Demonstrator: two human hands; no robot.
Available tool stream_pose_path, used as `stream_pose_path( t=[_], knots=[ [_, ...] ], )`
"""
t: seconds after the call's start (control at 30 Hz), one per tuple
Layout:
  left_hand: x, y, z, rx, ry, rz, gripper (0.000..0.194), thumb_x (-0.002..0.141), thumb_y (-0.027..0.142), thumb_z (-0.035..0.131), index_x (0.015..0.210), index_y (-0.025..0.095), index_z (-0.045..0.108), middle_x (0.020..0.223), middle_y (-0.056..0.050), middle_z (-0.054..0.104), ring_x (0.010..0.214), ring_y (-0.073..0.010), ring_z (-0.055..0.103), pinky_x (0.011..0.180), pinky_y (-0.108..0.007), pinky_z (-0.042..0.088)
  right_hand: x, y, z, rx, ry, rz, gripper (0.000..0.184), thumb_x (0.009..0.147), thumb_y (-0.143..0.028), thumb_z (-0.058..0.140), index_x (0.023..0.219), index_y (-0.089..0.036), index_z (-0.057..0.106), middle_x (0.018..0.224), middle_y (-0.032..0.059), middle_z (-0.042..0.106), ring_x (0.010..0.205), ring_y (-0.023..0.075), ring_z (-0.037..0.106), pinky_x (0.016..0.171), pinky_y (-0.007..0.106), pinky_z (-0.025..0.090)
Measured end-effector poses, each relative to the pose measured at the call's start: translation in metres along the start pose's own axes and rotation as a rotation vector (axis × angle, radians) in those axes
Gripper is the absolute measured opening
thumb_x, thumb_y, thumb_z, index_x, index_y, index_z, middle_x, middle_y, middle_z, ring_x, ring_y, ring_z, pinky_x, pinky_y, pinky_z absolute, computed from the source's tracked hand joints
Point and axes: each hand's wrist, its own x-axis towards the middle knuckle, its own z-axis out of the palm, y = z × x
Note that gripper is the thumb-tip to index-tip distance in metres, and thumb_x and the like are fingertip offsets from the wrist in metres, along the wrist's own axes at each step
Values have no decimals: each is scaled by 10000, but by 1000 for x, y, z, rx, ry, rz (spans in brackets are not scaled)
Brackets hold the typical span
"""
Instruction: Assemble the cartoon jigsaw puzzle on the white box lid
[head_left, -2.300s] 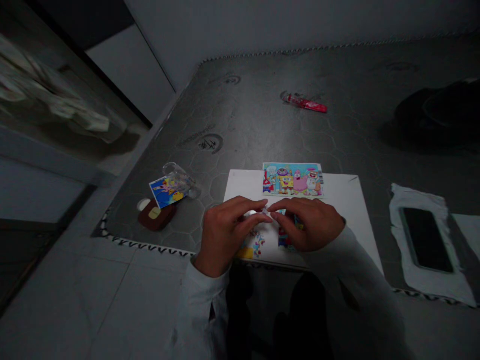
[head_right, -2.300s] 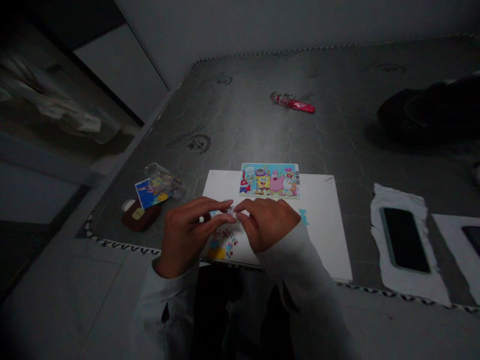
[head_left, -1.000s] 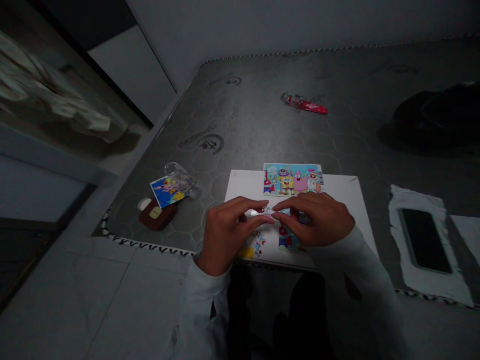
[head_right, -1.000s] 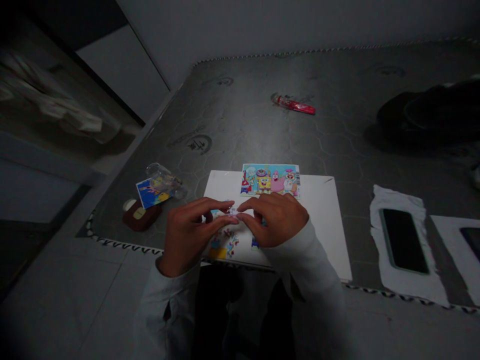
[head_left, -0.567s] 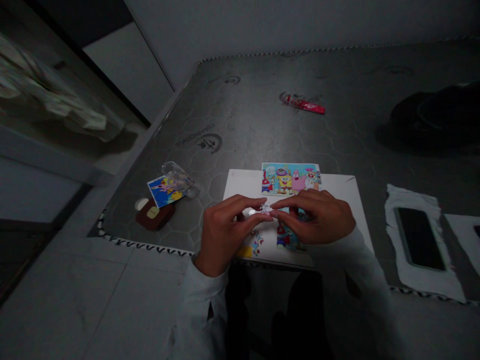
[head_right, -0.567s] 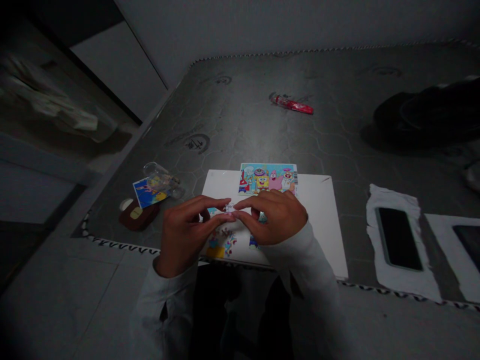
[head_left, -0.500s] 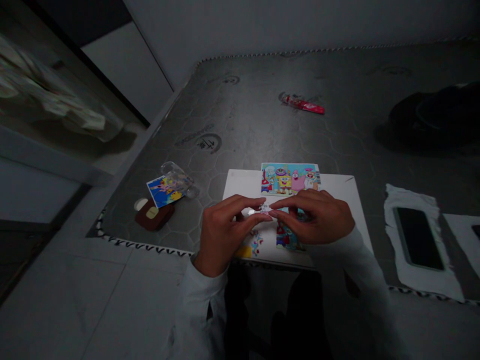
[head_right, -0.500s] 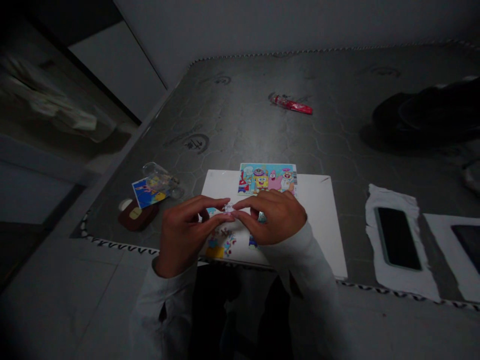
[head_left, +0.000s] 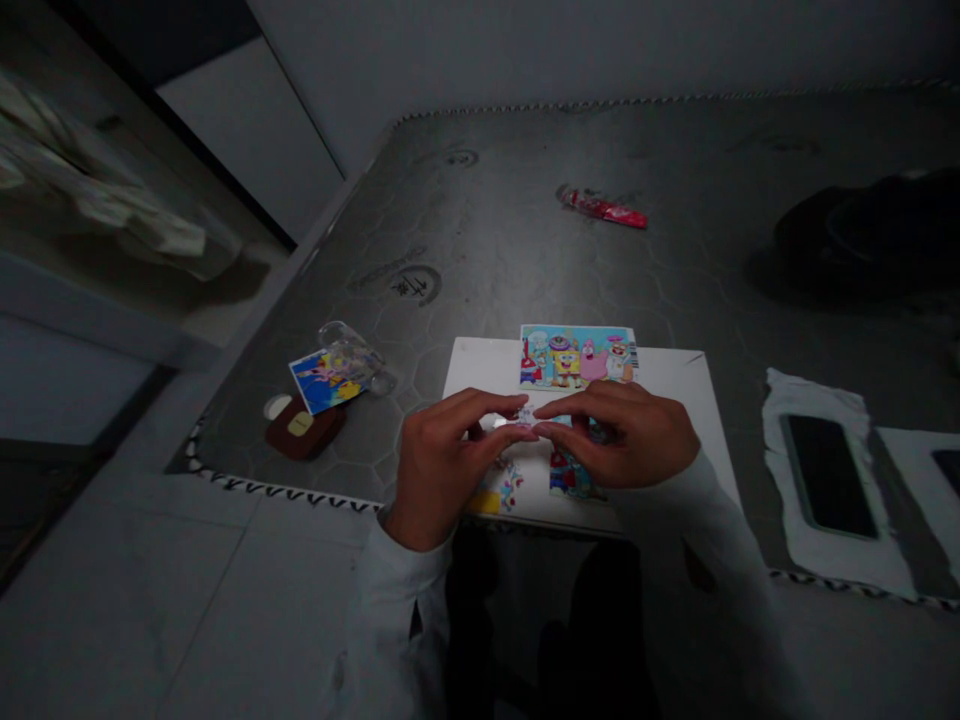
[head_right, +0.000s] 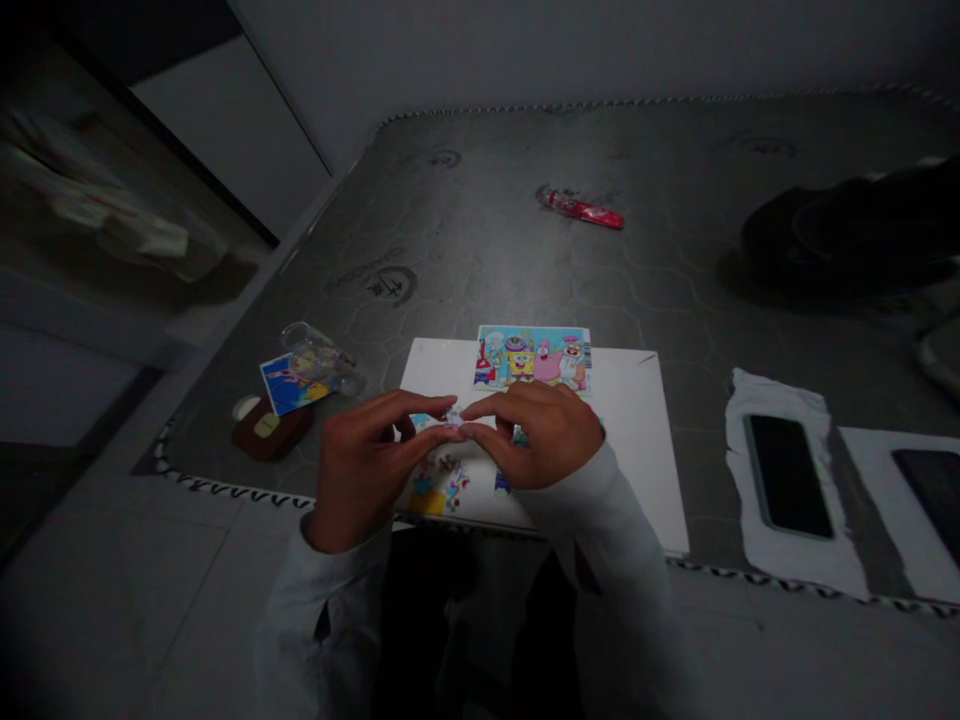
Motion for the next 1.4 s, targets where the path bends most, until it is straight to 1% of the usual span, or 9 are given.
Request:
stream_pose_path(
  t=[0.1,0.17,0.33,0.5,0.73,1.07,1.13,1.23,1.4],
  knots=[
    [0,-2,1,-8,-21,7,158,874,343,818,969,217,804,893,6,820,584,-75,624,593,-207,518,-1,4,6,43,87,-37,247,986,-413,656,852,-280,816,641,-24,676,614,114,602,632,262,409],
    [0,-3,2,-24,-25,5,155,874,347,816,967,223,807,893,5,820,582,-78,628,595,-211,525,-2,7,9,54,100,-33,258,986,-415,645,843,-279,811,632,-23,662,600,113,585,631,262,404],
    [0,-4,3,-34,-53,3,150,882,343,808,983,232,813,920,-8,825,597,-90,642,615,-229,546,-3,7,10,19,64,4,257,983,-419,635,851,-275,801,646,-16,658,617,126,582,661,274,396],
    [-1,-3,4,-39,-88,-17,190,846,283,840,1029,241,810,974,-6,825,639,-90,659,659,-219,559,-5,7,7,-11,77,-15,276,1005,-421,612,856,-271,789,648,-24,659,633,131,604,688,291,366],
    [-2,-4,5,-29,-97,-33,209,854,313,835,1052,251,808,972,-7,825,636,-94,665,680,-228,571,-4,5,4,-48,22,-7,287,1024,-424,584,893,-270,788,686,-11,695,660,139,625,685,299,347],
    [-3,-8,5,2,-151,-49,230,846,293,843,1065,239,801,958,-5,820,673,-105,690,639,-227,538,-6,8,10,-84,18,-45,308,1042,-402,548,880,-252,763,695,-9,696,662,147,632,684,313,333],
    [-3,-8,5,3,-160,-44,257,847,306,841,1091,237,797,956,-7,818,683,-107,698,642,-226,537,-5,13,8,-104,-7,-68,290,1034,-411,567,896,-256,770,699,-9,702,657,148,635,671,311,334],
    [-2,-7,6,18,-163,-47,252,857,324,830,1089,232,795,940,-4,818,679,-107,701,652,-228,541,-6,25,6,-107,-122,-154,218,1007,-418,623,984,-281,791,739,-14,732,651,134,646,642,293,345],
    [-3,-11,5,126,-216,-70,266,870,321,820,1120,235,789,958,-18,820,691,-124,719,676,-243,557,-9,39,6,-168,-188,-149,211,1014,-374,608,1056,-304,804,843,4,788,738,158,710,654,307,379]
  ],
)
